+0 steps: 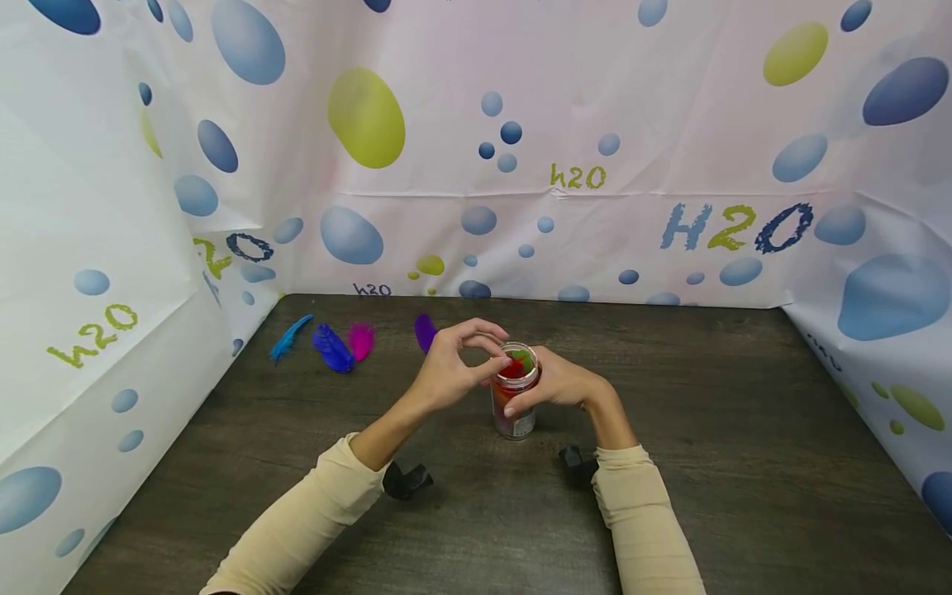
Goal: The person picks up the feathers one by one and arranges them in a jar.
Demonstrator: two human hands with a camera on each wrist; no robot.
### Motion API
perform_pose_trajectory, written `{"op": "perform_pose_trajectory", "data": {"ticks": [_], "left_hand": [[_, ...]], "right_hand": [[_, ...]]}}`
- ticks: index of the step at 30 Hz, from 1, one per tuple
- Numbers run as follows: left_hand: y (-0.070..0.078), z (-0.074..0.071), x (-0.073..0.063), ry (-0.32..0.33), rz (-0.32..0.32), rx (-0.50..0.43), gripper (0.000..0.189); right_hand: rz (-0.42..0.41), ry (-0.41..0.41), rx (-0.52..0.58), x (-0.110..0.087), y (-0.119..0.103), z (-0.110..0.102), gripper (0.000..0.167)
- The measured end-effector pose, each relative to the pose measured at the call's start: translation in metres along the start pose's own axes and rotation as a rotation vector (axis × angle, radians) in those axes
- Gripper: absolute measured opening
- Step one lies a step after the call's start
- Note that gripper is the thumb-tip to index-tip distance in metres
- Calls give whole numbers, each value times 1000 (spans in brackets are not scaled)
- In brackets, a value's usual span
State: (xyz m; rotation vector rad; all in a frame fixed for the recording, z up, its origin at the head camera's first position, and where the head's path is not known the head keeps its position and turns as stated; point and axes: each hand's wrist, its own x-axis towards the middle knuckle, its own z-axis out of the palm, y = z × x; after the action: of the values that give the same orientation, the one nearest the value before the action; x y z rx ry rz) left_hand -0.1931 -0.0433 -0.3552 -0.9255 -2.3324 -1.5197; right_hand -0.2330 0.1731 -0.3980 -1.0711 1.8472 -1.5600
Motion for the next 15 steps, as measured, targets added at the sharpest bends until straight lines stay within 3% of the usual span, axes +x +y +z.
{"op": "perform_pose_trajectory", "data": {"ticks": [3, 7, 10, 15], "left_hand": [[-2, -1, 0, -2, 2, -46, 23], [-7, -5, 0, 33, -13, -118, 20], [-13, -9, 0, 70, -27, -117, 19], [-30, -13, -3, 88, -77, -70, 16]], "right_hand": [[-6, 1, -6, 0, 2, -1, 63], [-77, -33, -18, 2, 5, -1, 61], [-127, -60, -13, 4, 7, -1, 59], [-129, -61, 6, 4, 7, 0, 56]]}}
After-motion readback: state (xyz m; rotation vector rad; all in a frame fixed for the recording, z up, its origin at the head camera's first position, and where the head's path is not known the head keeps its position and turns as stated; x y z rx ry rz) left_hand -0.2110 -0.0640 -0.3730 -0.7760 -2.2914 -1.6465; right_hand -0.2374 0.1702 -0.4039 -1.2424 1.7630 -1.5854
